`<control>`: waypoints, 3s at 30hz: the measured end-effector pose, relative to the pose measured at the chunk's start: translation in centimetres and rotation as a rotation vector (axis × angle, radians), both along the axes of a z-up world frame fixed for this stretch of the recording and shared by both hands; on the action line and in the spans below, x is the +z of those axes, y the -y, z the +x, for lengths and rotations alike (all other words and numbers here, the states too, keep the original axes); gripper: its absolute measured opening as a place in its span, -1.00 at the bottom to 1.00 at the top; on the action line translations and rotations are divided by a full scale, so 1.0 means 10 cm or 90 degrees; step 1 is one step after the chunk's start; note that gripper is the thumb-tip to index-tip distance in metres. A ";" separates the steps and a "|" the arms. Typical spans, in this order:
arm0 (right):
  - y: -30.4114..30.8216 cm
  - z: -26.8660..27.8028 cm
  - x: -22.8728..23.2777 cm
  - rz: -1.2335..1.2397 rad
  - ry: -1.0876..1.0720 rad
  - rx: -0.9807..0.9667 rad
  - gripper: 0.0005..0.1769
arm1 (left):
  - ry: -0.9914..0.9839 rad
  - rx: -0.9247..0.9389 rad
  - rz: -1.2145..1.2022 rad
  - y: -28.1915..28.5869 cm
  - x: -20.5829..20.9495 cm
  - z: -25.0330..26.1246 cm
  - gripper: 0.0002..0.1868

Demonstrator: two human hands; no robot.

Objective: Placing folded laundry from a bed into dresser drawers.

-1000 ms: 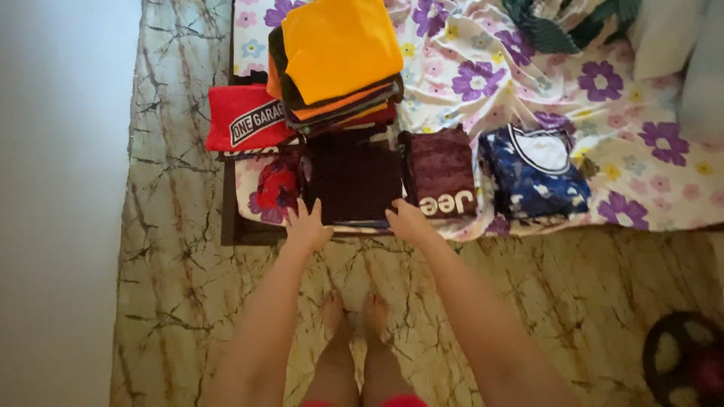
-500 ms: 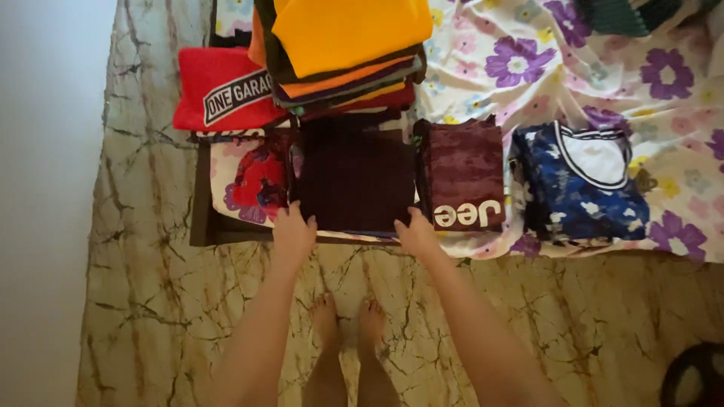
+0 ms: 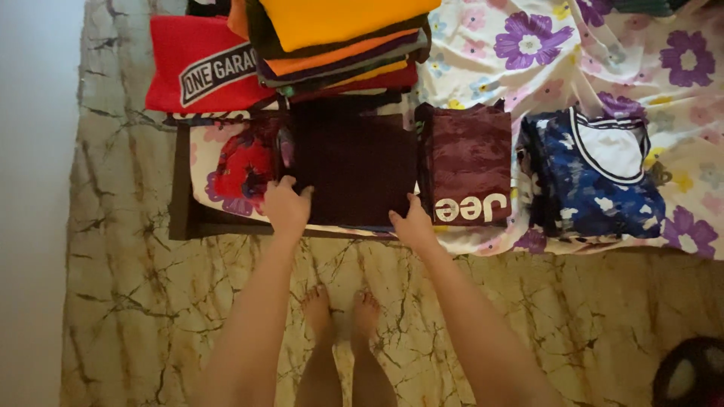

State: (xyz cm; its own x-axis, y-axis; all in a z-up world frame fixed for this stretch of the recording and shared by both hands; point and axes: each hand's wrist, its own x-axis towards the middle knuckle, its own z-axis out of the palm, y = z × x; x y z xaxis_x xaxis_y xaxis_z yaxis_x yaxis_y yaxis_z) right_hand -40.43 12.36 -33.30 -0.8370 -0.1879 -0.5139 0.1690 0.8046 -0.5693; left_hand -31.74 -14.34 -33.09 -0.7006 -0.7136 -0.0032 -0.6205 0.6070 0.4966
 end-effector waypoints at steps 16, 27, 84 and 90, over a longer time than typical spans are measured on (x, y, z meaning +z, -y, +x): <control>0.19 -0.12 0.01 -0.075 -0.120 -0.100 -0.12 | -0.187 -0.003 0.198 0.09 -0.10 0.11 -0.49; 0.32 -0.68 -0.34 -0.132 -0.220 -0.103 -0.15 | -0.243 0.080 0.452 0.49 -0.47 -0.70 -0.25; 0.05 -0.93 -0.07 -0.576 -0.049 -0.265 -0.75 | -0.268 -0.330 0.210 0.41 0.76 -0.20 -0.56; 0.11 -0.90 -0.28 -0.417 0.034 -0.211 -0.27 | -0.120 -0.247 0.265 0.47 0.71 -0.35 -0.17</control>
State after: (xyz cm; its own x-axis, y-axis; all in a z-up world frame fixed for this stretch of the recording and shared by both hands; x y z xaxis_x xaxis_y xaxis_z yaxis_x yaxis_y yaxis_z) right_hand -49.42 11.30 -36.08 -0.8799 -0.2118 -0.4254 0.3859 0.2040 -0.8997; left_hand -35.24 -19.03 -26.04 -0.9252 -0.3714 -0.0777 -0.2708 0.5026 0.8210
